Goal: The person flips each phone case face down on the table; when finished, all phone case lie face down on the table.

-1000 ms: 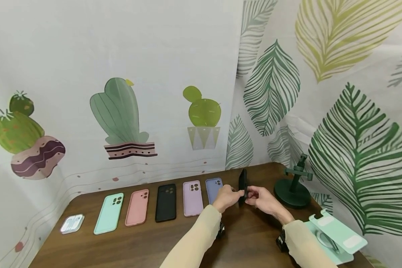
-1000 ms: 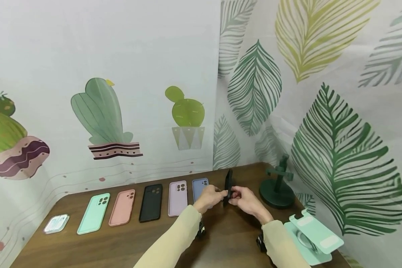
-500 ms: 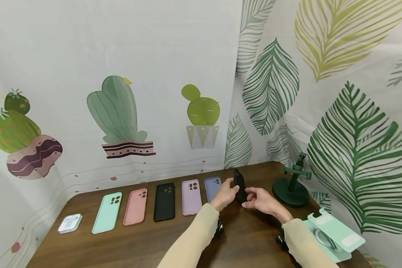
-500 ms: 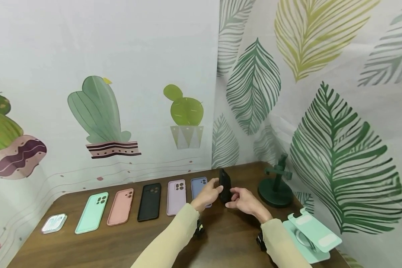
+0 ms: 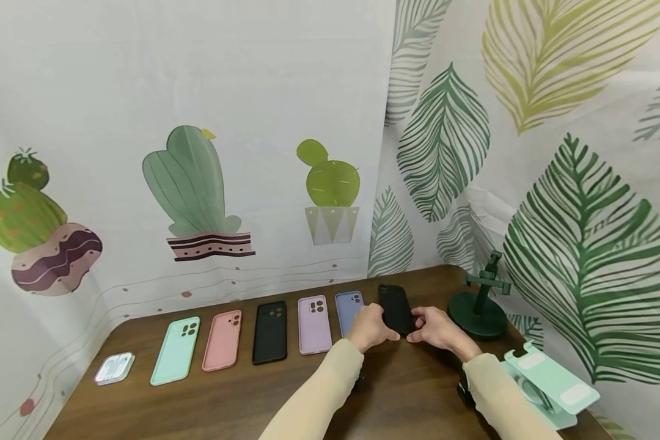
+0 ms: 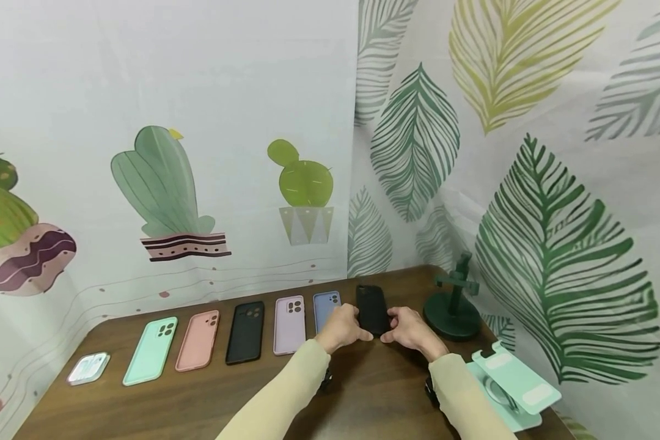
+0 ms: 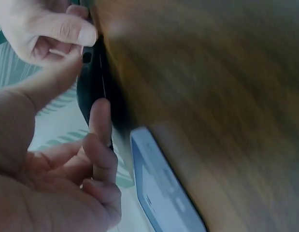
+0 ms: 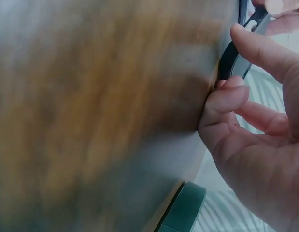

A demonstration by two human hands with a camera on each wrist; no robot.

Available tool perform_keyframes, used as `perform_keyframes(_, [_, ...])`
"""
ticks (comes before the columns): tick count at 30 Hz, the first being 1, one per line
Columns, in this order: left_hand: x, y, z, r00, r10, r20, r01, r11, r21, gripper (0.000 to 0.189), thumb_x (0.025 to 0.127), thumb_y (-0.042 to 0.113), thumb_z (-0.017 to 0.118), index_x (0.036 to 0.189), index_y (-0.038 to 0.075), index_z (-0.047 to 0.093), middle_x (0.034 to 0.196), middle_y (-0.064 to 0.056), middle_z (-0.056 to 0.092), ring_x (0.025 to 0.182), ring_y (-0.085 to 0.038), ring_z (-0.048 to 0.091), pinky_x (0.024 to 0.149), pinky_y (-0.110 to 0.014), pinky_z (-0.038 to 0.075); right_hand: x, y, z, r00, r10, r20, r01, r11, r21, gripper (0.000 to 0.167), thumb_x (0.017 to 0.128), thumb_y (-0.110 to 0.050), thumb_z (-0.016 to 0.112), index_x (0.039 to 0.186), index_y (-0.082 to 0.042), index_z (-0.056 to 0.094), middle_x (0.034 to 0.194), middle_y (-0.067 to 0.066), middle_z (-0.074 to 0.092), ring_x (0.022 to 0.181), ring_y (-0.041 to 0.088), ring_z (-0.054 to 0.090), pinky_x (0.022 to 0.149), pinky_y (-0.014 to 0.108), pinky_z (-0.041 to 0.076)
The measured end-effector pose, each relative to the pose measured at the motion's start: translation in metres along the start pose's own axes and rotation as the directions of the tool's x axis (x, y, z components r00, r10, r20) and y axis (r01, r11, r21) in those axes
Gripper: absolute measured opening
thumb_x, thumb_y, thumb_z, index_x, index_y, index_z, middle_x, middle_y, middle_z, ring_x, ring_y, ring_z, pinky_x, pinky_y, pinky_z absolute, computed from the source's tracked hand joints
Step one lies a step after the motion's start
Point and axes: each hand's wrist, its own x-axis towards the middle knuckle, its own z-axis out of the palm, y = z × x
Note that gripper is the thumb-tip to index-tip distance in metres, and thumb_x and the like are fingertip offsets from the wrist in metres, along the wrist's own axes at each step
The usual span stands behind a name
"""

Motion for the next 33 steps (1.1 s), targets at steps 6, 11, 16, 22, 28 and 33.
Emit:
perform_keyframes(6, [0.016,-0.002,0.024,0.999,-0.027,-0.031,0.032,0.983,0.182,0.053,0.075,0.041,0.101,0.114,0.011,0.080,0.103,-0.007,0.081,0.084,-0.023,0.076,0.072,-0.034,0.062,0.004,0.003,-0.003,1.000,-0.012,-0.010,0.011,1.000,-0.010,0.074,0.078,-0.003,0.091,0.143,0.013,0.059,0.105,0.016,0.065,0.094,0.026,0.058,0.088,0.041,0.053])
perform_keyframes(11, [0.015,0.007,0.024,0.997,-0.076,-0.009,0.076,0.975,0.210,0.044,0.079,0.038,0.098,0.110,0.012,0.081,0.105,-0.008,0.082,0.085,-0.025,0.076,0.070,-0.037,0.062,0.006,0.006,-0.004,1.000,0.002,-0.012,-0.002,1.000,-0.006,0.075,0.079,-0.003,0.090,0.145,0.011,0.059,0.107,0.015,0.064,0.094,0.027,0.056,0.088,0.040,0.051])
perform_keyframes(16, [0.014,0.009,0.026,0.994,-0.108,-0.007,0.107,0.974,0.200,0.040,0.079,0.037,0.098,0.106,0.013,0.081,0.101,-0.007,0.081,0.083,-0.025,0.074,0.065,-0.038,0.059,0.007,0.008,-0.005,1.000,0.007,-0.011,-0.007,1.000,-0.006,0.075,0.079,-0.004,0.090,0.146,0.010,0.059,0.108,0.016,0.063,0.095,0.027,0.056,0.087,0.040,0.050])
perform_keyframes(22, [0.008,0.013,0.019,0.992,-0.123,0.033,0.117,0.981,0.155,0.034,0.083,0.031,0.094,0.106,0.010,0.080,0.098,-0.008,0.078,0.078,-0.022,0.070,0.062,-0.034,0.057,0.005,0.007,-0.008,1.000,0.026,0.004,-0.026,1.000,0.002,0.077,0.083,-0.008,0.089,0.150,0.010,0.054,0.109,0.016,0.062,0.094,0.028,0.055,0.085,0.039,0.049])
perform_keyframes(28, [0.004,0.000,0.003,0.997,-0.070,0.028,0.066,0.991,0.116,0.055,0.075,0.041,0.099,0.114,0.008,0.078,0.098,-0.007,0.077,0.079,-0.020,0.068,0.066,-0.035,0.058,-0.002,0.004,-0.006,0.999,0.011,-0.046,-0.011,1.000,-0.001,0.083,0.089,-0.020,0.089,0.155,0.008,0.048,0.118,0.021,0.064,0.098,0.030,0.059,0.084,0.042,0.053])
perform_keyframes(33, [-0.026,-0.001,-0.047,0.998,-0.048,0.034,0.044,0.993,0.108,0.083,0.073,0.040,0.102,0.137,0.000,0.069,0.128,-0.018,0.076,0.117,-0.036,0.073,0.092,-0.051,0.064,-0.011,-0.012,0.010,0.996,-0.073,-0.058,0.077,0.995,0.062,0.081,0.088,-0.020,0.091,0.154,0.007,0.052,0.118,0.019,0.068,0.084,0.023,0.064,0.073,0.037,0.055])
